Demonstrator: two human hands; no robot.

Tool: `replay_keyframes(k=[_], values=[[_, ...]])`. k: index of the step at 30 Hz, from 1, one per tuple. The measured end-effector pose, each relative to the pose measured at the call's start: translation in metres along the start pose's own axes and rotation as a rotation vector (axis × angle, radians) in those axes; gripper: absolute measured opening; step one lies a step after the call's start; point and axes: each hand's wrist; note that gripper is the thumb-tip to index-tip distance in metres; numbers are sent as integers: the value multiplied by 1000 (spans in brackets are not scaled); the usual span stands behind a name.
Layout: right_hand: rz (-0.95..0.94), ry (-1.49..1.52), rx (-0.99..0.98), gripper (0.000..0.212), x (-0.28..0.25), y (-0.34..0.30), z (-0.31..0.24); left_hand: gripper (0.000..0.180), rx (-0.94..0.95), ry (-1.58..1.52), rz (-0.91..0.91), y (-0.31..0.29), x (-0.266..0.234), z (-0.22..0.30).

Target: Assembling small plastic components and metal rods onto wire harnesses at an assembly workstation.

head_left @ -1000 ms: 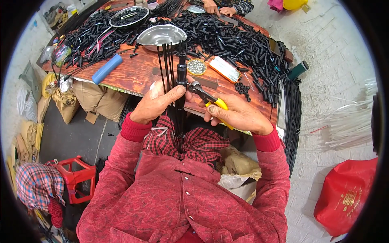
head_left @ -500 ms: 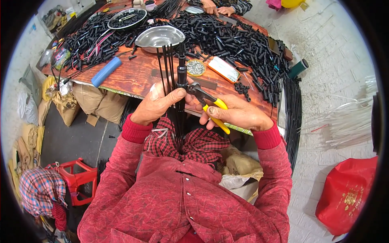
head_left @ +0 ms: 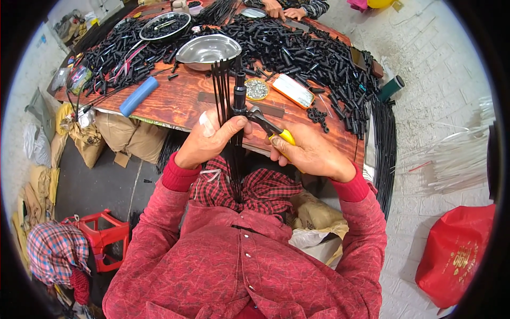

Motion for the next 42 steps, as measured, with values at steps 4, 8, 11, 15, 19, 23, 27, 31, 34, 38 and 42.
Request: replay_keyframes(k=[4,8,11,15,19,23,27,31,34,38,42], values=[[173,-576,-65,24,6,-4,0,25,36,113,34,4,3,-3],[138,-253,11,26,4,-5,-18,25,20,95,34,2,2,-1],[-22,90,142,27,9,-1,-7,25,-25,33,58,-1,5,6],[93,-115,-61,27,10,5,1,28,-23,-56,-2,-3,-3,-1],[-212,164,67,30,-4,8,-8,29,-27,-181,5,-7,-6,-5],[-268,240,114,33,-11,7,-9,29,-26,-175,-8,-4,-4,-3],[-276,168,126,31,-18,5,-15,29,-38,-175,-14,-5,-2,-5],[-257,93,112,28,-19,4,-16,28,-27,-92,-30,-4,-4,-6],[-239,56,109,29,-19,5,-17,25,-12,-39,22,-1,4,-2],[-60,-151,115,26,-18,6,-22,22,40,203,51,7,8,-7],[186,-479,-8,25,-4,8,-16,20,7,208,26,9,13,-8]])
Point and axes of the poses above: each hand's wrist, its own y-axis towards the middle knuckle, its own x-axis out of the palm, z = x × y, and after that the axes turned 3 degrees about -y, right-handed
